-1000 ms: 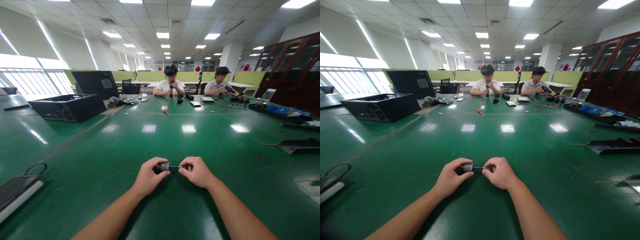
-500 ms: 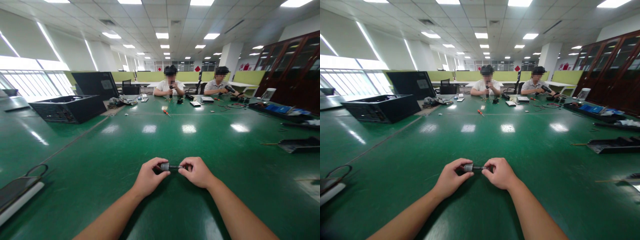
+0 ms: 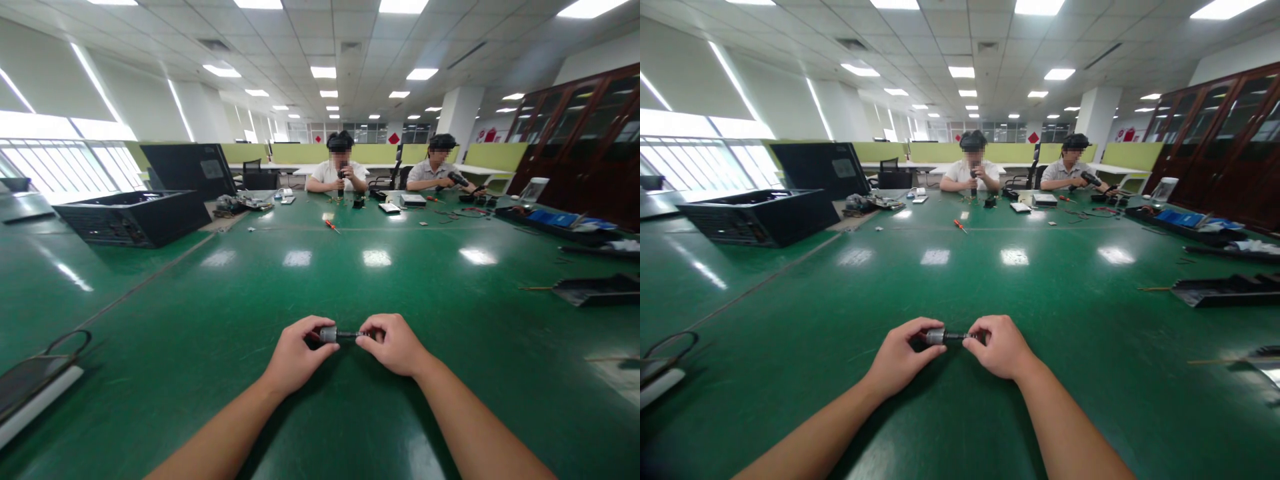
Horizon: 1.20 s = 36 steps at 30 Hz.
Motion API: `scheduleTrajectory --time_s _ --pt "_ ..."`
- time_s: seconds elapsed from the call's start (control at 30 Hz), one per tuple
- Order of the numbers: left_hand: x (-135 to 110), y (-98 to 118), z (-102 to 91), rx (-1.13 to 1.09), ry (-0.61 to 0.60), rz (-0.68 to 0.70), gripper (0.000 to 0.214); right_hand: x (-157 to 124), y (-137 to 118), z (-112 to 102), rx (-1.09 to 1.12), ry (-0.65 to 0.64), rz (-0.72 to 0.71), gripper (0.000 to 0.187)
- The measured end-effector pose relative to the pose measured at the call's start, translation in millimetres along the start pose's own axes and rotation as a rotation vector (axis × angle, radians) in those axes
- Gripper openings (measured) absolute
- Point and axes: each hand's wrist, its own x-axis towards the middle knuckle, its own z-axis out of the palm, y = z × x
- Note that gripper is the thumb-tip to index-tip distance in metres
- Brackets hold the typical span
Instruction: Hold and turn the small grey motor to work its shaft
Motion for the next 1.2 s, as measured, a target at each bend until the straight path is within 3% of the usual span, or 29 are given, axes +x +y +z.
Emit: scheduleTrajectory --time_s 0.53,0.63,0.73,0.8,0.93,1.07,1.2 --pt "0 -1 0.1 0.007 -0.015 -0.046 0.030 0 5 -2 0.050 0.014 0.015 0.011" --pt "1 -2 -2.2 0.012 -0.006 -0.055 0.028 2 10 -6 0.258 0.043 0.047 0.016" --pt "3 -6 -4.2 0.025 0.054 -0.095 0.029 6 20 -13 0.603 0.163 0.103 0.030" --pt "6 -10 -3.7 -0.080 0.097 -0.155 0.034 8 28 -16 0.734 0.251 0.179 0.038" --pt "12 -10 -5.4 -0.541 0.253 -0.318 0.051 13 33 -13 0.780 0.228 0.327 0.047" --pt "1 3 -37.3 -0.740 0.270 -0.457 0.058 15 26 -2 0.763 0.068 0.309 0.055" --pt "-47 7 -106.5 -0.371 0.367 -0.511 0.060 13 21 8 0.595 -0.053 0.276 0.054"
